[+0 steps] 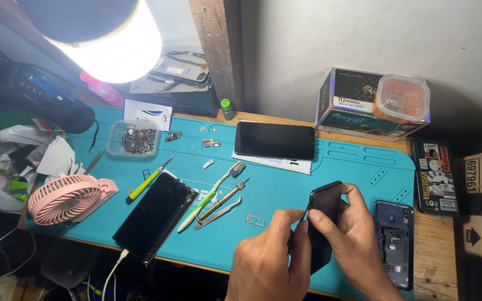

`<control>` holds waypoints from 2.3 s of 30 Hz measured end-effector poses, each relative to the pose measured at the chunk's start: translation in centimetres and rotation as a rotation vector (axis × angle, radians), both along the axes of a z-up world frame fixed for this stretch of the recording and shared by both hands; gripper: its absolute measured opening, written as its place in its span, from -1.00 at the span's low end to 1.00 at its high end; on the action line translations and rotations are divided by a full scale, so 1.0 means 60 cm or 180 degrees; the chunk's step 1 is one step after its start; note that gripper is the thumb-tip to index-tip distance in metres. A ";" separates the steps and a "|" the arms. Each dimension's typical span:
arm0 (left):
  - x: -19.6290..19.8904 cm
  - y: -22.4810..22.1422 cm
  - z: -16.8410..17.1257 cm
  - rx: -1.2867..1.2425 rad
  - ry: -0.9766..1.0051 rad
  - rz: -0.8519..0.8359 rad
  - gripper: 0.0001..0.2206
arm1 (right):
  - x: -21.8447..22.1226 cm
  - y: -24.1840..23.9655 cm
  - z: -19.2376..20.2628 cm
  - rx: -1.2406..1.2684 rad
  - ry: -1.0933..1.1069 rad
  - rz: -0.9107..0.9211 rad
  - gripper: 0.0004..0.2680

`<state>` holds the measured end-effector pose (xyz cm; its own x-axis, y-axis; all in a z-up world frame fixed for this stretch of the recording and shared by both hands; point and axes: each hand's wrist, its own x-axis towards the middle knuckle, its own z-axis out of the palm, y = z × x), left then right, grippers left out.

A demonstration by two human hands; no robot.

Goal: The person uses a metal prying tool to separate the screen assembly from the back housing of a smartphone. They carefully work the tool along the edges to release the adhesive and then lift the screen away, revealing the internal components.

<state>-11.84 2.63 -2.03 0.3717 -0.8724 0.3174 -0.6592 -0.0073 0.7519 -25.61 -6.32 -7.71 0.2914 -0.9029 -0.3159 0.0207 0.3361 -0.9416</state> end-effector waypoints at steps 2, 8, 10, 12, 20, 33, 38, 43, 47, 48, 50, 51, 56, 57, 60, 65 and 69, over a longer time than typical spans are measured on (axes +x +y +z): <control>0.000 -0.001 0.000 -0.0042 0.0021 -0.0010 -0.92 | 0.000 0.000 -0.002 -0.0025 0.0014 -0.0025 -0.70; -0.001 -0.003 0.004 -0.0095 -0.0077 -0.0053 -0.92 | 0.009 0.007 0.012 -0.0160 0.0180 -0.0181 -0.69; -0.002 -0.003 0.003 -0.0166 -0.0142 -0.0091 -0.91 | 0.014 0.009 0.020 -0.0200 0.0233 -0.0262 -0.67; -0.005 -0.001 -0.003 -0.0089 -0.0242 -0.0067 -0.91 | 0.019 0.011 0.029 -0.0208 0.0407 -0.0379 -0.66; -0.026 -0.005 0.001 -0.0572 -0.1713 0.0138 -0.89 | 0.026 0.034 0.040 -0.0896 0.0640 -0.0633 -0.60; -0.039 0.014 0.049 -0.0504 -0.0130 -0.0016 -0.89 | 0.020 0.046 0.066 -0.1245 0.0391 -0.0877 -0.53; -0.040 0.017 0.038 -0.0427 -0.0288 -0.0039 -0.89 | 0.028 0.050 0.069 -0.1171 0.0406 -0.0919 -0.50; -0.040 0.021 0.022 -0.0363 -0.0636 -0.0105 -0.91 | 0.023 0.049 0.058 -0.1227 0.0509 -0.0944 -0.48; -0.040 0.020 0.028 -0.0425 -0.0678 -0.0072 -0.87 | 0.015 0.042 0.056 -0.1505 0.0887 -0.0781 -0.49; -0.040 0.020 0.030 -0.0512 -0.0833 -0.0038 -0.83 | 0.015 0.042 0.056 -0.1554 0.0836 -0.0768 -0.51; -0.036 0.021 0.037 -0.0456 -0.0321 -0.0071 -0.89 | 0.013 0.038 0.048 -0.1565 0.0724 -0.0722 -0.52; -0.035 0.022 0.040 -0.0392 0.0195 -0.0108 -0.90 | 0.011 0.038 0.044 -0.1571 0.0616 -0.0673 -0.53; -0.041 0.016 0.029 -0.0652 -0.1524 0.0104 -0.78 | 0.017 0.040 0.047 -0.1516 0.0840 -0.0808 -0.53; -0.043 0.016 0.028 -0.0589 -0.1431 0.0119 -0.81 | 0.016 0.040 0.044 -0.1514 0.0876 -0.0838 -0.52; -0.048 0.023 0.024 -0.0443 -0.0525 0.0053 -0.76 | 0.016 0.043 0.041 -0.1633 0.0770 -0.0813 -0.55; -0.046 0.019 0.019 -0.0643 -0.1026 0.0059 -0.92 | 0.018 0.045 0.044 -0.1469 0.0944 -0.0990 -0.49; -0.038 0.012 0.031 -0.0800 -0.1060 -0.0107 -0.79 | 0.015 0.040 0.039 -0.1586 0.0699 -0.0945 -0.51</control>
<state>-14.12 3.35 -0.15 0.1855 -0.7624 0.6199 -0.8634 0.1748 0.4732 -24.73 -3.91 -5.38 -0.0188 -0.9899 0.1406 -0.1662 -0.1356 -0.9767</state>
